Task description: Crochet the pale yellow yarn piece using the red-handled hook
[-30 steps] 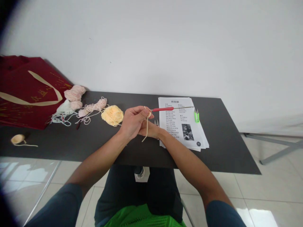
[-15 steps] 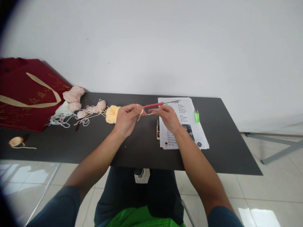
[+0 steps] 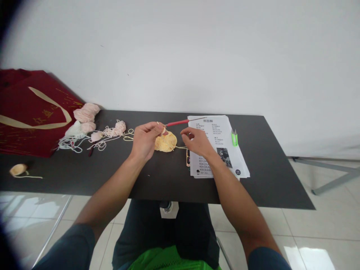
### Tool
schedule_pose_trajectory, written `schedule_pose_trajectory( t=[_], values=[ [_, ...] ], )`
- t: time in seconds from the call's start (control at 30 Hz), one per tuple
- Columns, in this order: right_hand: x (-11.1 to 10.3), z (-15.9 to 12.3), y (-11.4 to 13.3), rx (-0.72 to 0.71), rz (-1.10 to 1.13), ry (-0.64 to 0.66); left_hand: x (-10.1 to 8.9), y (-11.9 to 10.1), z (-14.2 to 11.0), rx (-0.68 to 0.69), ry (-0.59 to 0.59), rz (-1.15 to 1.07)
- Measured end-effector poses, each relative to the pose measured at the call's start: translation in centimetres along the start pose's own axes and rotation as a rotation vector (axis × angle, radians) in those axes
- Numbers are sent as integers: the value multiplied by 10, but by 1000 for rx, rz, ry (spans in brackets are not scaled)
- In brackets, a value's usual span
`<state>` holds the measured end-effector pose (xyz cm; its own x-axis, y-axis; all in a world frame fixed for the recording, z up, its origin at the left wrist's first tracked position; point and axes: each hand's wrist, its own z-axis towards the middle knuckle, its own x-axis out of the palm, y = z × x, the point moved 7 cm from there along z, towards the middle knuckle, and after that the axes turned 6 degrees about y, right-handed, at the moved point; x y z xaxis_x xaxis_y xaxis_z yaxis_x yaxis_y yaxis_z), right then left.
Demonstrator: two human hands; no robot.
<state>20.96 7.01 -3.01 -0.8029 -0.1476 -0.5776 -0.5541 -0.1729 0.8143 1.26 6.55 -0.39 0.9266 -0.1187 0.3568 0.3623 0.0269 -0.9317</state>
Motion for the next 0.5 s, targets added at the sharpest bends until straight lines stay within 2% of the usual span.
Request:
schedule_pose_trajectory(
  t=[0.07, 0.2, 0.27, 0.4, 0.5],
  values=[
    [11, 0, 2, -9, -43, 57, 1, 0, -1, -3, 2, -8],
    [21, 0, 1, 45, -147, 80, 5, 1, -3, -39, 48, -64],
    [27, -1, 1, 47, -224, 151, 9, 1, -6, -45, 79, -63],
    [42, -3, 11, -34, -401, 306, 14, 0, -10, -52, 120, -56],
    [55, -4, 21, -152, -462, 390, 16, 0, -10, -39, 146, -49]
  ],
)
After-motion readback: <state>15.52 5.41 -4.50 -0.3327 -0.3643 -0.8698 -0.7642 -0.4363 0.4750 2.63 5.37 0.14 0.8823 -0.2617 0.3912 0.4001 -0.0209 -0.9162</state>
